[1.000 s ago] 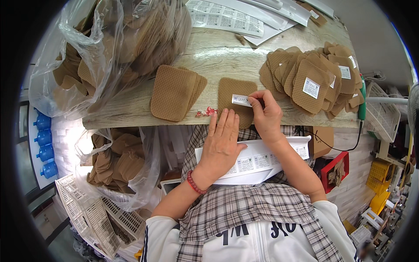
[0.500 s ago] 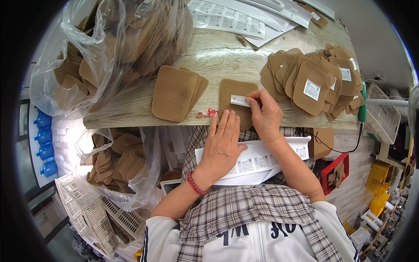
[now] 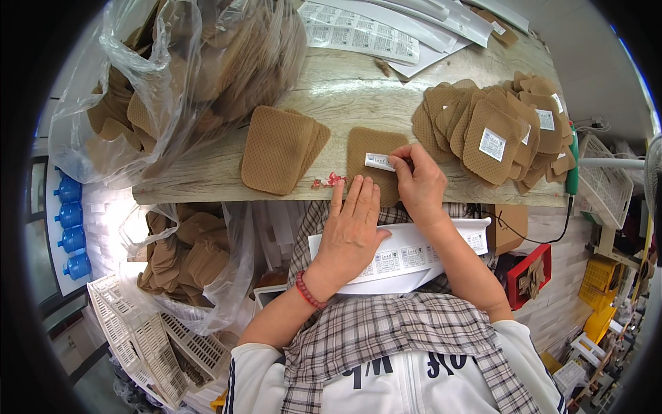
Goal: The person applies adhesive labels to small brown textured pads. They peel each label from a sheet and press it onto a pad, then place the labeled pad into a growing stack on the table.
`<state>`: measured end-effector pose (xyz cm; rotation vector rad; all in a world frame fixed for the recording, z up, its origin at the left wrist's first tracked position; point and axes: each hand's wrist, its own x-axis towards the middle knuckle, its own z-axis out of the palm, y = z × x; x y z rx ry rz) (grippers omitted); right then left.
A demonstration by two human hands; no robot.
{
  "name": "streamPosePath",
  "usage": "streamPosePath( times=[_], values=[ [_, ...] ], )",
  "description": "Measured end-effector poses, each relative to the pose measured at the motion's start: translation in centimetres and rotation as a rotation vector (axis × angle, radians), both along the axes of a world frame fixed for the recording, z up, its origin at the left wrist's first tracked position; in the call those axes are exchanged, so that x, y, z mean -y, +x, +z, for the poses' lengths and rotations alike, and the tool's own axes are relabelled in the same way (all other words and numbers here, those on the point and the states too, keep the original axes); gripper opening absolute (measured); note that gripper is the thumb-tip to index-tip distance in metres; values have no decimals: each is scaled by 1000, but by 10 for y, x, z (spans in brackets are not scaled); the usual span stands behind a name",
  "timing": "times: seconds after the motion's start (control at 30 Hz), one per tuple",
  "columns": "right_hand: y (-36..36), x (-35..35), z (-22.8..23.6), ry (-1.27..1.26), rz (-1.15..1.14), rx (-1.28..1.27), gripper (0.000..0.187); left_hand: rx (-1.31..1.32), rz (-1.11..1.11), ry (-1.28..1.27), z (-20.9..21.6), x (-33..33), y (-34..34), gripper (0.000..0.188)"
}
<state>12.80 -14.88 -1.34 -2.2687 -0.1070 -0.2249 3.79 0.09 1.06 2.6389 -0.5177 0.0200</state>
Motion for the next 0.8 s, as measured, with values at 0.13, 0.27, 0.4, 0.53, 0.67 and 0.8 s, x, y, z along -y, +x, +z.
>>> streamPosePath(
  times=[0.13, 0.27, 0.4, 0.53, 0.67, 0.8],
  values=[
    [0, 0, 1, 5, -6, -4, 8, 2, -3, 7, 1, 0, 1, 82],
    [-1, 0, -1, 37, -17, -42, 8, 2, -7, 11, 2, -1, 2, 81],
    [0, -1, 0, 38, -20, -55, 7, -2, -6, 14, 4, -1, 2, 81],
    [-1, 0, -1, 116, -32, -77, 7, -5, -7, 7, 3, -2, 2, 81],
    [-1, -1, 1, 81, -35, -75, 7, -6, -7, 3, 3, -2, 2, 80],
    [-1, -2, 1, 36, -20, -46, 8, -5, -1, 8, 4, -2, 2, 80]
  ],
)
